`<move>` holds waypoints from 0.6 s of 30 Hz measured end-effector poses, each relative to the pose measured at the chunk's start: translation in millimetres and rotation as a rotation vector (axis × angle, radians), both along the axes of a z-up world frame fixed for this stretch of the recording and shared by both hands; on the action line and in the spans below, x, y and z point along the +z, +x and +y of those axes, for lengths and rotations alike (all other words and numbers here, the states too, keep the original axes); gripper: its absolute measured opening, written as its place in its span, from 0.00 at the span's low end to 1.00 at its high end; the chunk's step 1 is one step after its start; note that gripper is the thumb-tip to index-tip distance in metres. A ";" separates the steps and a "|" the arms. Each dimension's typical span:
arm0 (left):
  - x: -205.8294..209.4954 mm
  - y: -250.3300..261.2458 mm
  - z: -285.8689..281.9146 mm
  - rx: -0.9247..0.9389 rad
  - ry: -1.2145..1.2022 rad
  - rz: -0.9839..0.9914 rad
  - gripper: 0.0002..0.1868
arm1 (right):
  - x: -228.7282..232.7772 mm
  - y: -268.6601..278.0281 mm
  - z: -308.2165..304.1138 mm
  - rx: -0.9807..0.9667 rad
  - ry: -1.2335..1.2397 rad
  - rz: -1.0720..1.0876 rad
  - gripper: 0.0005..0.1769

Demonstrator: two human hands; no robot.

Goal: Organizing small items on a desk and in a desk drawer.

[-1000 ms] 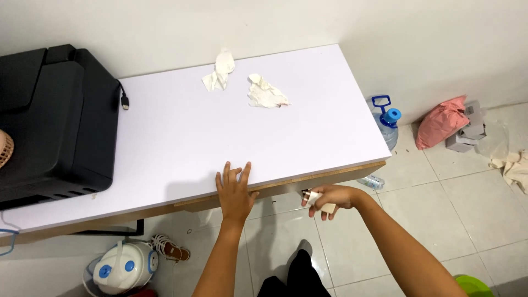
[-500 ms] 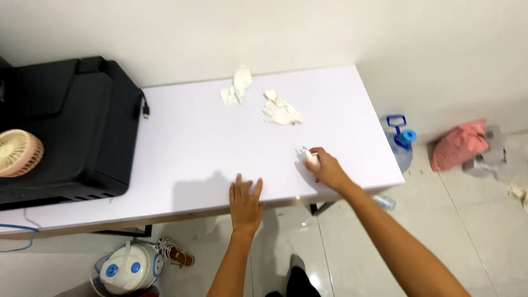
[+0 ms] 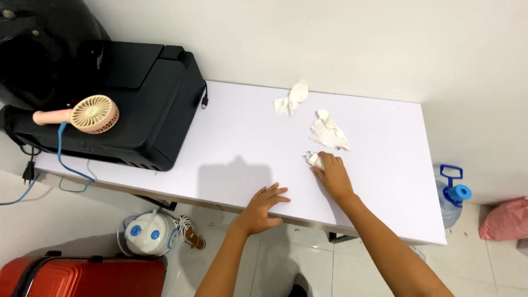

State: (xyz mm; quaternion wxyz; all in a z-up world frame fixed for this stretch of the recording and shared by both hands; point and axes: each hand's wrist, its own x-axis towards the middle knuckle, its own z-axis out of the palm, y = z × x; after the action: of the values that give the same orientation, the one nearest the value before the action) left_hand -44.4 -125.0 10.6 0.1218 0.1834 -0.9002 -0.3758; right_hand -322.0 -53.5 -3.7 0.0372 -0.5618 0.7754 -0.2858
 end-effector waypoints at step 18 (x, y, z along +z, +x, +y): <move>-72.3 207.1 -20.7 1.510 -0.087 0.324 0.14 | 0.7 261.2 -51.2 1.147 0.043 0.248 0.22</move>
State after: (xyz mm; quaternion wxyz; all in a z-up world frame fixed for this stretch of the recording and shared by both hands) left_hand 162.6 -145.6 -61.7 0.4822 0.6855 -0.5160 -0.1771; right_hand -60.8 -104.8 -3.1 0.1064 -0.9200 0.3517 -0.1363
